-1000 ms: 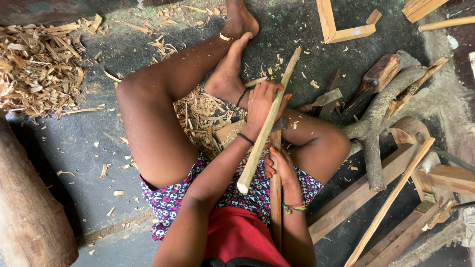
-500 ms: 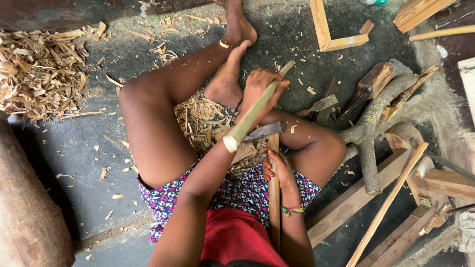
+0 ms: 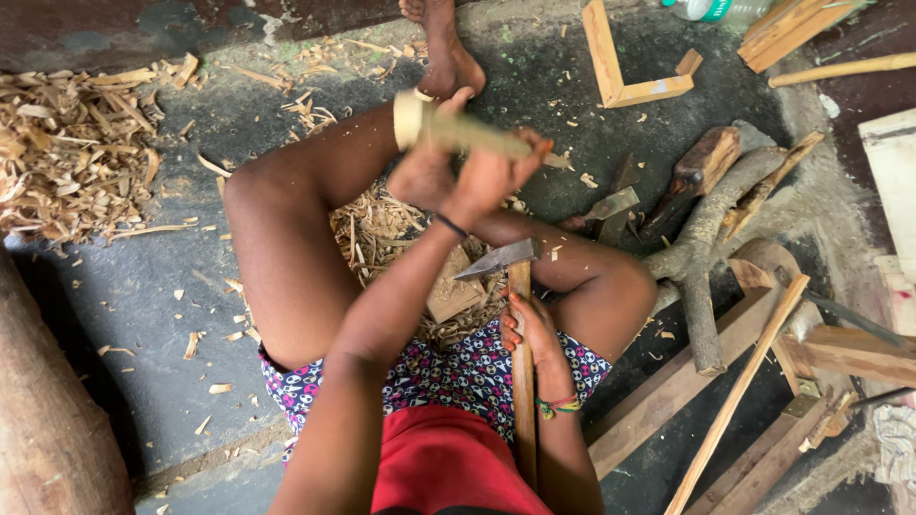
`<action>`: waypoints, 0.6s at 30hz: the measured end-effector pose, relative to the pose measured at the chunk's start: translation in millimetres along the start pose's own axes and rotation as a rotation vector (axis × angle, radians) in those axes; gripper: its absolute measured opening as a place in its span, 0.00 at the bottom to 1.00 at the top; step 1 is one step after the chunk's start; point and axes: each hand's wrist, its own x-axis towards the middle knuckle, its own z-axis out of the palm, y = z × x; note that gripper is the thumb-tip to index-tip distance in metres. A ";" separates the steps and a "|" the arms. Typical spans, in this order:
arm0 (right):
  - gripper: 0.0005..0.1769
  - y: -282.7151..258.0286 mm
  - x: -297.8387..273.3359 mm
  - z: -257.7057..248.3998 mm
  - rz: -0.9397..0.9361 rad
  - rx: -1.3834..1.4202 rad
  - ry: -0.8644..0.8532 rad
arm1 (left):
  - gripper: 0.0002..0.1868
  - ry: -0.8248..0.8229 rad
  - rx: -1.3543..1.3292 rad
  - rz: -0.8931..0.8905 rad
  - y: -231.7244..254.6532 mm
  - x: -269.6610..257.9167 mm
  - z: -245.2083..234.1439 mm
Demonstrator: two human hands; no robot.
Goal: The person sits on the floor and uses a hammer and chisel to carve a long wooden stick. They hold the stick between their legs and repeatedly strike the chisel to shape the wood, producing wood shavings.
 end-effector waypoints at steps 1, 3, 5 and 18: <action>0.17 0.7 0.3 -2.0 -0.007 0.004 -0.011 | 0.06 0.010 -0.012 0.053 -0.9 12.8 -8.9; 0.17 4.2 0.6 -7.5 -0.012 0.014 -0.015 | 0.08 -0.186 -0.062 -0.106 -1.6 46.3 -36.0; 0.17 8.5 5.5 -12.9 0.002 0.021 -0.015 | 0.10 -0.146 0.001 0.135 6.5 68.9 -73.4; 0.15 19.3 12.4 -29.7 0.008 -0.007 -0.006 | 0.10 -0.636 -0.049 0.120 90.6 114.0 -194.1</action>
